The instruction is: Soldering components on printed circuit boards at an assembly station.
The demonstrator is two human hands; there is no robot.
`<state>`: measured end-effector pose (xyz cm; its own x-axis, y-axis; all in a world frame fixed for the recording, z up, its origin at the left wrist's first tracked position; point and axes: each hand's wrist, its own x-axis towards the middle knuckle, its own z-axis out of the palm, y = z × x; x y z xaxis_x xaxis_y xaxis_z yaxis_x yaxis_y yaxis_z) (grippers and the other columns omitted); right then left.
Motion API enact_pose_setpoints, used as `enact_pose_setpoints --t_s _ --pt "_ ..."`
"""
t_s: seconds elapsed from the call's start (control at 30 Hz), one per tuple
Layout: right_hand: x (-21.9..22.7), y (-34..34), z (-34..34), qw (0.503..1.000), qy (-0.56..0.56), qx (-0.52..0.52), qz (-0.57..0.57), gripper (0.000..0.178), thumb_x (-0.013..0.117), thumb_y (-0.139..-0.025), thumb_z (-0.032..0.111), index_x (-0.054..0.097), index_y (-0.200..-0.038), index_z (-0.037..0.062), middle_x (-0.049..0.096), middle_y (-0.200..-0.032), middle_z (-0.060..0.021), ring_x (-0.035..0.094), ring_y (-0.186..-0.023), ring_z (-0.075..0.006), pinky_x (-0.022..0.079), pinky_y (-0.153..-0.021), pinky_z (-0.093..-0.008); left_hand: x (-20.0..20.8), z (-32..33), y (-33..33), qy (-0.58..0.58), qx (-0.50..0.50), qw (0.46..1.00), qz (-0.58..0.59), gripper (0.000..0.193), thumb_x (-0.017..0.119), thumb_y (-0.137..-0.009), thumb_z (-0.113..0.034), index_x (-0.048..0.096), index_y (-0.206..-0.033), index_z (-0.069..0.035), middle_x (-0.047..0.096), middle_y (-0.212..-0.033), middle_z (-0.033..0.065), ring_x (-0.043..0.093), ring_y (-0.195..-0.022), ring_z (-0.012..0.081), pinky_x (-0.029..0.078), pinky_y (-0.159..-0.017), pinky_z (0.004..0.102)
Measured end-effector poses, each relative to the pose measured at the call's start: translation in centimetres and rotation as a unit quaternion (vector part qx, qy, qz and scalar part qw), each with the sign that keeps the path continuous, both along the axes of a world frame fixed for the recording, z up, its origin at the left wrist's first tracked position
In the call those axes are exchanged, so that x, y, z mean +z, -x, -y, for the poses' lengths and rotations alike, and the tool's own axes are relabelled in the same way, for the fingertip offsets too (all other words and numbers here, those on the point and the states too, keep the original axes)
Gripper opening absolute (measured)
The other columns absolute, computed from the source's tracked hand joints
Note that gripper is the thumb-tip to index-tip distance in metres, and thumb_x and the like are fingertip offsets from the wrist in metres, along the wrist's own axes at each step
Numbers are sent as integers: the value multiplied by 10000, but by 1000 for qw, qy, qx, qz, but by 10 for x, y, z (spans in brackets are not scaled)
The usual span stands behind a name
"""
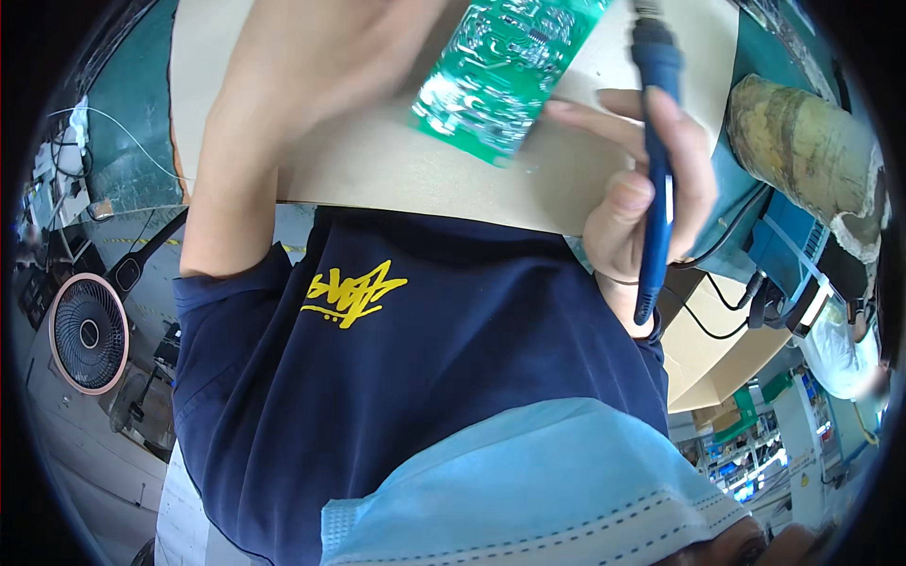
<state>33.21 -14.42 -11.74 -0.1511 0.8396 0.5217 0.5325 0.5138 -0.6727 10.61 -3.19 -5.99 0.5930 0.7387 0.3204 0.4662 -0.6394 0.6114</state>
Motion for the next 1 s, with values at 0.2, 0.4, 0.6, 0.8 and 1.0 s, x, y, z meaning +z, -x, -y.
enact_pose_setpoints --t_s 0.2,0.4,0.6,0.8,1.0 --pt "-7 5 -2 983 -84 3 -163 496 462 -1046 372 447 -1350 -20 715 -909 -193 692 -844 -272 481 -860 -390 12 37 -18 45 119 954 -269 503 719 -833 -435 656 -932 55 598 -839 203 628 -766 350 503 -685 417" --pt "-9 9 9 968 -61 -92 -226 540 383 -1063 454 362 -1401 34 649 -940 -262 691 -695 -348 586 -699 -428 2 27 -4 37 89 945 -313 598 800 -769 -452 643 -1032 61 584 -868 162 632 -825 306 521 -711 373" --pt "-6 8 8 953 -82 -87 -277 520 398 -1062 431 373 -1392 30 620 -912 -235 649 -704 -308 558 -695 -428 51 5 27 49 -17 981 -186 591 791 -745 -463 680 -1030 42 617 -885 161 627 -851 329 497 -751 390" --pt "-7 10 7 947 -107 -71 -296 482 429 -1053 357 439 -1343 -28 604 -922 -211 639 -680 -256 528 -680 -364 129 -72 45 -12 97 957 -273 610 837 -746 -404 651 -1115 45 609 -917 138 625 -846 184 506 -683 326" --pt "-8 5 7 956 -110 -89 -257 440 433 -1046 305 462 -1328 -31 628 -915 -192 645 -713 -228 493 -722 -346 124 -212 11 -59 99 921 -372 617 785 -791 -454 672 -1133 46 684 -1119 231 659 -1004 302 513 -849 373"
